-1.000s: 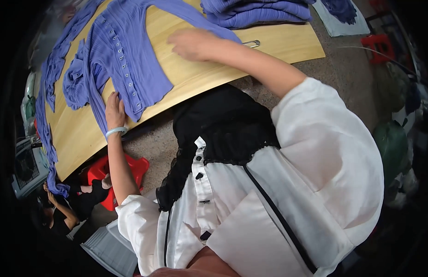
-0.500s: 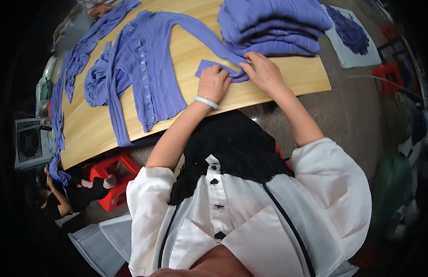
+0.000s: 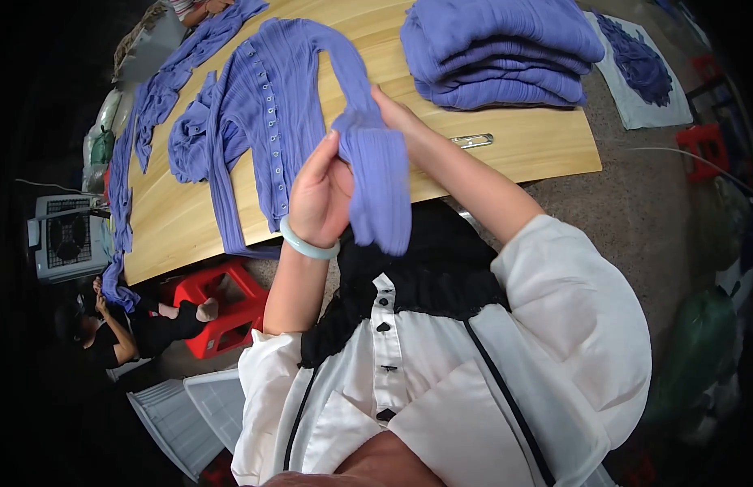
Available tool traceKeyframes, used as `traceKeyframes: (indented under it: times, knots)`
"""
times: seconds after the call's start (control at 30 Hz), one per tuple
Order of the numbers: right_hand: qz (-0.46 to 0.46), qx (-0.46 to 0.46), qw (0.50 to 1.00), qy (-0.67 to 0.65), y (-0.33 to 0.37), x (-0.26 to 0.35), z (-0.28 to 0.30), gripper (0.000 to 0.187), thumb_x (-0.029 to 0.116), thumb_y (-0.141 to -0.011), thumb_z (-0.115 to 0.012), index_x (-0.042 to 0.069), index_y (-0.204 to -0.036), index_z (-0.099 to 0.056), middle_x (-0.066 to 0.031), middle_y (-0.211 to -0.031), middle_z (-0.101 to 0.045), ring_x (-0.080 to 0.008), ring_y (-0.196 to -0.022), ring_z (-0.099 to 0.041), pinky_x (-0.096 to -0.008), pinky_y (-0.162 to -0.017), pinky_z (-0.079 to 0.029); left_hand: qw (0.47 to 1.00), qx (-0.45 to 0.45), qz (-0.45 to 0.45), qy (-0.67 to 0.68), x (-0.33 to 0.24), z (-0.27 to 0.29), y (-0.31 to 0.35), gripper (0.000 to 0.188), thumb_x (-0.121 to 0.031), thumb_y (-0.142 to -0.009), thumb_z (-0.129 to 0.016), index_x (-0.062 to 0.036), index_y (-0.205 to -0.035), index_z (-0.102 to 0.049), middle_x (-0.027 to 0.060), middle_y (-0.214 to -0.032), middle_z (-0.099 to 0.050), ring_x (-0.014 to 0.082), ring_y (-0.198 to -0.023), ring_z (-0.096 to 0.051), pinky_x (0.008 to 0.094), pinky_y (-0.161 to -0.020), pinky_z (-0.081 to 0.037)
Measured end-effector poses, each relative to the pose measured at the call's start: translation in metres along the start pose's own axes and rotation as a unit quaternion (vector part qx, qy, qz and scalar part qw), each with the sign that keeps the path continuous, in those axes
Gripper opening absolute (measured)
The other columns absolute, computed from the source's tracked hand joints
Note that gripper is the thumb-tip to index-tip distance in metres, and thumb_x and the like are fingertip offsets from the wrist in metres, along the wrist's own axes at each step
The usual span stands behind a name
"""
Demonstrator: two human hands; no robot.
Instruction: Folding and stacking blue garments on a large wooden work table.
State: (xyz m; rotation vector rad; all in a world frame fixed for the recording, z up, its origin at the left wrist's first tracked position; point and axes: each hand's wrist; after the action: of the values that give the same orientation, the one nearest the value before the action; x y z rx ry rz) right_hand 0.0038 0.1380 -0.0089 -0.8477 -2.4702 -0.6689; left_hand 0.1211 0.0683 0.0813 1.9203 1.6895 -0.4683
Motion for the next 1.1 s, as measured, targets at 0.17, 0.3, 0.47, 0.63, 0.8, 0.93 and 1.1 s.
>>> traceKeyframes:
  times: [0.17,0.3,0.47,0.63,0.8,0.93,1.1]
  knots:
    - [0.030,-0.083,0.987,0.132,-0.073,0.018,0.012,0.036,0.033,-0.086,-0.041,0.000,-0.095,-0.053,-0.0108,-0.079,-0.058,-0.0200,-0.067,-0.057,-0.0321,-0.060,-0.048,0.999,0.032,0.020,0.023,-0.007,0.002,0.008,0.030,-0.018,-0.088,-0.038,0.0022,-0.110,-0.043,0.0112,-0.107,-0.051,0.0190,-0.097,-0.050,0.0308,-0.085,-0.039]
    - [0.042,-0.152,0.980,0.121,-0.093,0.037,0.008,0.022,0.018,-0.075,-0.056,-0.001,-0.087,-0.054,-0.0106,-0.070,-0.057,-0.0190,-0.054,-0.054,-0.0308,-0.048,-0.046,0.998,0.019,0.028,0.057,-0.019,0.016,0.011,0.032,-0.019,-0.088,-0.037,0.0020,-0.112,-0.041,0.0113,-0.110,-0.050,0.0195,-0.100,-0.049,0.0314,-0.087,-0.038]
    - [0.347,-0.165,0.825,0.414,-0.121,0.080,-0.036,0.027,0.019,-0.070,-0.054,-0.002,-0.087,-0.057,-0.0134,-0.073,-0.059,-0.0223,-0.063,-0.057,-0.0319,-0.058,-0.046,0.980,0.006,0.083,0.182,-0.028,0.067,-0.001,0.036,-0.025,-0.090,-0.032,0.0017,-0.113,-0.041,0.0125,-0.105,-0.054,0.0232,-0.096,-0.052,0.0333,-0.085,-0.040]
    - [0.198,-0.095,0.591,0.776,-0.166,0.039,-0.119,0.055,0.039,-0.070,-0.054,-0.003,-0.105,-0.050,-0.0213,-0.105,-0.052,-0.0341,-0.099,-0.049,-0.0367,-0.083,-0.041,0.935,0.144,0.082,0.313,-0.025,0.159,-0.003,0.046,-0.034,-0.089,-0.031,0.0039,-0.113,-0.040,0.0165,-0.105,-0.053,0.0260,-0.097,-0.051,0.0350,-0.086,-0.039]
    - [0.097,0.078,0.541,0.832,-0.182,-0.028,-0.110,0.056,0.041,-0.071,-0.054,-0.001,-0.108,-0.050,-0.0203,-0.111,-0.049,-0.0330,-0.104,-0.046,-0.0353,-0.088,-0.036,0.971,-0.136,0.066,0.184,-0.033,0.172,0.022,0.063,-0.047,-0.087,-0.023,0.0055,-0.121,-0.028,0.0184,-0.121,-0.040,0.0278,-0.111,-0.040,0.0373,-0.095,-0.030]
    - [0.265,0.004,0.608,0.748,-0.194,0.007,-0.061,0.035,0.032,-0.070,-0.052,0.008,-0.094,-0.060,-0.0130,-0.093,-0.059,-0.0281,-0.088,-0.055,-0.0348,-0.078,-0.043,0.975,-0.211,0.035,-0.067,-0.040,0.147,0.039,0.046,-0.038,-0.087,-0.036,0.0019,-0.109,-0.044,0.0108,-0.099,-0.052,0.0200,-0.088,-0.050,0.0307,-0.081,-0.039]
    - [0.268,-0.094,0.605,0.744,-0.208,0.051,-0.022,0.021,0.022,-0.068,-0.049,0.011,-0.081,-0.062,-0.0097,-0.082,-0.061,-0.0253,-0.079,-0.057,-0.0359,-0.068,-0.045,0.551,-0.307,-0.299,-0.716,-0.035,0.139,0.020,0.025,-0.019,-0.068,-0.065,-0.0010,-0.081,-0.053,0.0123,-0.075,-0.049,0.0264,-0.066,-0.048,0.0344,-0.058,-0.040]
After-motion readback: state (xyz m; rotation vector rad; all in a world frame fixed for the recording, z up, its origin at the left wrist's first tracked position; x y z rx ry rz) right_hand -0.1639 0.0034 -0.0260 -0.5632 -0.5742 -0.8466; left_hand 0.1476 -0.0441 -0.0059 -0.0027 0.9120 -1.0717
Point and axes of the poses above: each hand's wrist, its own y-axis away from the middle knuckle, its own z-axis out of the back of the hand, x = y × z
